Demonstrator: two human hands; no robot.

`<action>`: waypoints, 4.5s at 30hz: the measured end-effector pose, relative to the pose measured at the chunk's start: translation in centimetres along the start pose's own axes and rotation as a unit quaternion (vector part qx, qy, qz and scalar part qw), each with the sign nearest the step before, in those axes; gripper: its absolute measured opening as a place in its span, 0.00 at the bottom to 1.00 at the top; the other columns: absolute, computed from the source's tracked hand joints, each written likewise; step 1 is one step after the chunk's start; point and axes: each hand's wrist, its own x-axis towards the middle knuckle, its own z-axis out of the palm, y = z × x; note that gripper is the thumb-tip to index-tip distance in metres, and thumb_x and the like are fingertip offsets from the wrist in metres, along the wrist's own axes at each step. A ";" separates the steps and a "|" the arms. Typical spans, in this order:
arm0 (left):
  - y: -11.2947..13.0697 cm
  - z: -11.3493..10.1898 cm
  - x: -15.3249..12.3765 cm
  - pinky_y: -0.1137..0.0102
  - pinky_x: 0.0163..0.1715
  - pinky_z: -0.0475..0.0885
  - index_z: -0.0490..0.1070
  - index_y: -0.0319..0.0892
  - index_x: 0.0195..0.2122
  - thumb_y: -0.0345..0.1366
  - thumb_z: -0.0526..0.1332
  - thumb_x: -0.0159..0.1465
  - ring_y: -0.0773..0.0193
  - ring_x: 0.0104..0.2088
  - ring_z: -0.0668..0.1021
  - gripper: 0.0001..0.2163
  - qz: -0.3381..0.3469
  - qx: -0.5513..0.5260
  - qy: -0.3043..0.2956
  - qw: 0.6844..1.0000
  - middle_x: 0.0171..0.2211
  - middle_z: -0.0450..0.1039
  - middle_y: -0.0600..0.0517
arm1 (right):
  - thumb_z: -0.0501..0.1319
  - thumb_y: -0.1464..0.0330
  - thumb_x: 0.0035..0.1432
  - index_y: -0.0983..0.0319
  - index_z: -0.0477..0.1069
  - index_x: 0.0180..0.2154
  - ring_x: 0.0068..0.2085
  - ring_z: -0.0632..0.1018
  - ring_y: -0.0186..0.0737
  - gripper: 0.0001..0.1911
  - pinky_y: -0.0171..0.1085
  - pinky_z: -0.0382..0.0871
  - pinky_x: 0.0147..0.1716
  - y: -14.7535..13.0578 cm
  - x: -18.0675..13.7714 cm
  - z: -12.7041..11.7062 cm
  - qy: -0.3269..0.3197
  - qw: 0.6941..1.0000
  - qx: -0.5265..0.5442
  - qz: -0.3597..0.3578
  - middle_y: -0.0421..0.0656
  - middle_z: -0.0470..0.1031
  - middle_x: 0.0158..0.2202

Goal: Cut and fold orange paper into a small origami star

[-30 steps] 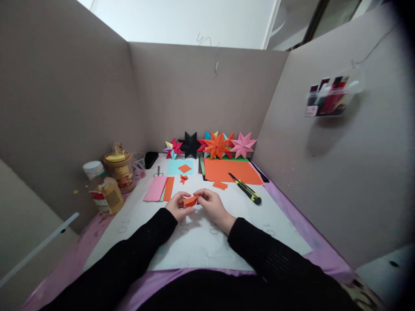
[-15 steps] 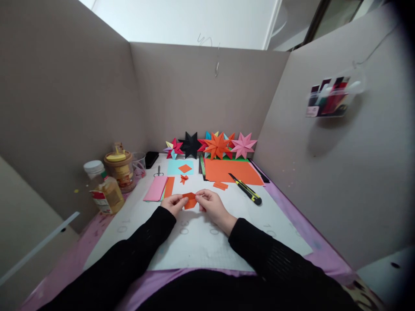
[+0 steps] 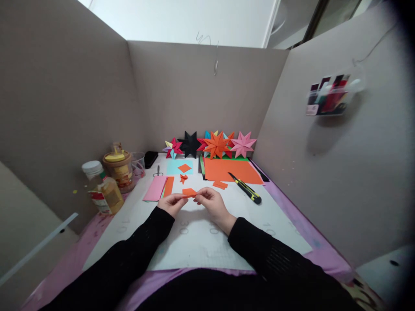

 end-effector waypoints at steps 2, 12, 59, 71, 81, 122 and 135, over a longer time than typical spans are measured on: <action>0.0 0.1 0.0 0.72 0.23 0.68 0.75 0.40 0.24 0.40 0.67 0.45 0.66 0.22 0.73 0.09 -0.004 0.009 0.008 1.000 0.21 0.75 0.51 | 0.62 0.64 0.48 0.63 0.69 0.29 0.26 0.73 0.34 0.09 0.34 0.67 0.27 0.0 -0.1 0.1 0.007 1.000 0.001 -0.006 0.41 0.73 0.24; -1.1 0.3 0.3 0.74 0.19 0.64 0.67 0.39 0.18 0.43 0.66 0.46 0.70 0.18 0.69 0.13 -0.019 -0.014 -0.012 1.000 0.16 0.69 0.54 | 0.59 0.62 0.51 0.60 0.60 0.32 0.27 0.75 0.35 0.11 0.35 0.68 0.27 0.0 -0.3 0.7 0.024 0.999 0.031 -0.005 0.37 0.70 0.23; -0.5 0.1 1.0 0.77 0.17 0.68 0.68 0.35 0.32 0.42 0.64 0.52 0.68 0.19 0.76 0.15 -0.240 -0.241 -0.134 0.931 0.23 0.76 0.48 | 0.56 0.70 0.52 0.61 0.72 0.33 0.35 0.75 0.38 0.08 0.36 0.68 0.34 0.1 -0.3 0.0 -0.035 0.980 -0.178 -0.087 0.43 0.75 0.33; -1.0 0.1 1.1 0.75 0.19 0.68 0.68 0.38 0.31 0.41 0.70 0.40 0.68 0.19 0.75 0.19 -0.190 -0.211 -0.071 0.956 0.19 0.73 0.55 | 0.60 0.67 0.50 0.62 0.73 0.31 0.34 0.75 0.37 0.06 0.35 0.68 0.34 0.4 -0.3 -0.1 -0.044 0.988 -0.145 -0.041 0.42 0.75 0.32; -2.0 0.3 1.0 0.73 0.26 0.69 0.66 0.38 0.39 0.37 0.69 0.42 0.67 0.25 0.75 0.23 -0.082 -0.217 -0.070 0.970 0.25 0.73 0.53 | 0.59 0.68 0.50 0.62 0.73 0.31 0.34 0.75 0.38 0.06 0.36 0.68 0.35 1.0 -0.2 -0.1 -0.038 0.991 -0.124 -0.041 0.43 0.75 0.31; -0.3 0.1 0.0 0.73 0.27 0.69 0.67 0.40 0.33 0.41 0.67 0.47 0.59 0.33 0.79 0.16 -0.064 -0.183 -0.151 0.969 0.31 0.74 0.50 | 0.60 0.68 0.52 0.60 0.73 0.31 0.33 0.73 0.36 0.05 0.35 0.66 0.34 -0.3 0.0 -0.6 -0.016 0.979 -0.160 -0.123 0.42 0.72 0.31; -0.2 0.0 0.2 0.71 0.26 0.72 0.74 0.37 0.29 0.43 0.69 0.42 0.60 0.28 0.79 0.16 -0.113 -0.159 -0.112 0.974 0.24 0.77 0.48 | 0.60 0.69 0.51 0.60 0.73 0.31 0.34 0.73 0.37 0.05 0.36 0.66 0.34 0.1 0.0 -0.6 -0.027 0.983 -0.138 -0.117 0.42 0.72 0.32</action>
